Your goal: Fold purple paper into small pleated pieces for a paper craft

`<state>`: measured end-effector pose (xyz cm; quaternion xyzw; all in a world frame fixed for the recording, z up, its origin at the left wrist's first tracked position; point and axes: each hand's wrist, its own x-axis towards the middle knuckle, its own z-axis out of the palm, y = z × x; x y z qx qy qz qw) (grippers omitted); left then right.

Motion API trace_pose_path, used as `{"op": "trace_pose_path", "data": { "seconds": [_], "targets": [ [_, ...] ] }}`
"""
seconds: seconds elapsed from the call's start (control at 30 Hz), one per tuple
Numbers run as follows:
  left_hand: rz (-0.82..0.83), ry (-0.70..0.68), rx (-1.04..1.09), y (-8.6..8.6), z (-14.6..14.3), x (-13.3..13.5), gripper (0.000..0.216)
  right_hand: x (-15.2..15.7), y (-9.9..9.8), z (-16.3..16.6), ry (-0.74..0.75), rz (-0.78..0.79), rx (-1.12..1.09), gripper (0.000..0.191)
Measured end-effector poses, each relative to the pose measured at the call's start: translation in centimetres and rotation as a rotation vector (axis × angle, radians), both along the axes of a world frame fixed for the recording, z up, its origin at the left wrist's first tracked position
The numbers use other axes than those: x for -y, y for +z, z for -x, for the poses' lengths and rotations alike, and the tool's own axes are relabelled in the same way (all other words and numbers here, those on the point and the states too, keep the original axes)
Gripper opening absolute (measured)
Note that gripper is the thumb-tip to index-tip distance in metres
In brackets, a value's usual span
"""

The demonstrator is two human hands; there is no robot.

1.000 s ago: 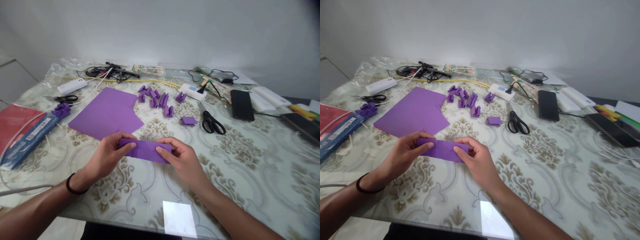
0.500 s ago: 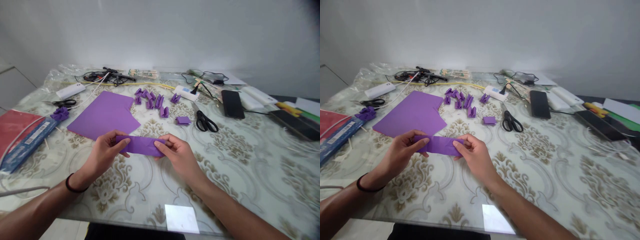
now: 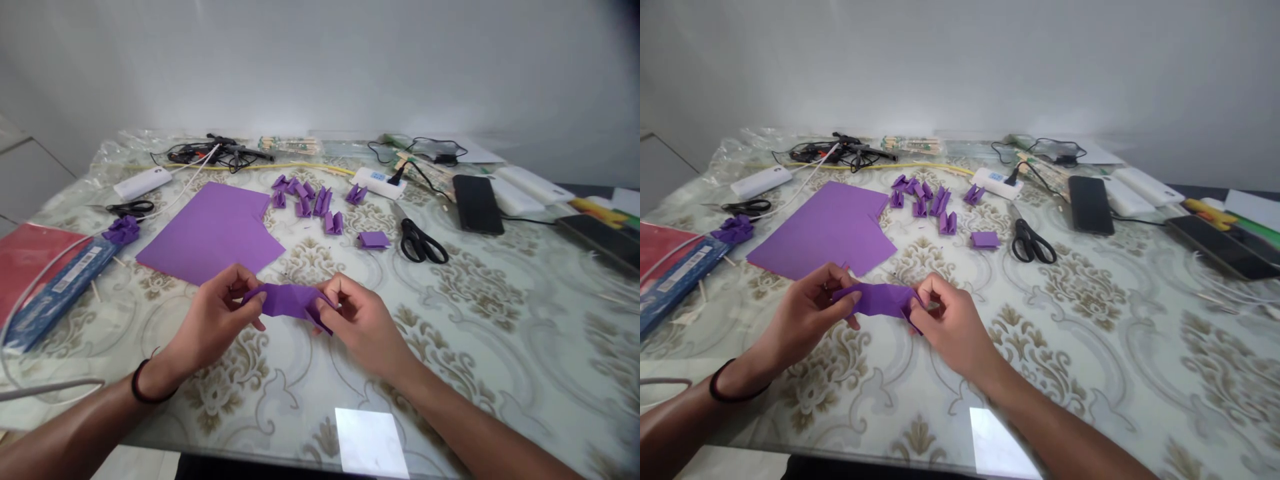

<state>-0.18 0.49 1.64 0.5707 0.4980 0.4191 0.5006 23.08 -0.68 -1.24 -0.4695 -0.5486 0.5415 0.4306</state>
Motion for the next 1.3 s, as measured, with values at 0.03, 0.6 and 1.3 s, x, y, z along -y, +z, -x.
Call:
{"op": "trace_pose_path", "data": {
  "seconds": [0.03,0.6,1.3],
  "targets": [
    [0.001,-0.008,0.001,0.0,-0.1,0.1,0.018,0.0,0.1,0.0,0.009,0.013,-0.018,0.034],
    [-0.054,-0.002,0.028,-0.2,0.0,0.4,0.022,0.8,0.7,0.6,0.026,-0.096,0.009,0.025],
    [-0.179,-0.279,-0.258,0.2,0.4,0.2,0.022,1.0,1.7,0.5,0.079,-0.058,0.066,0.028]
  ]
}}
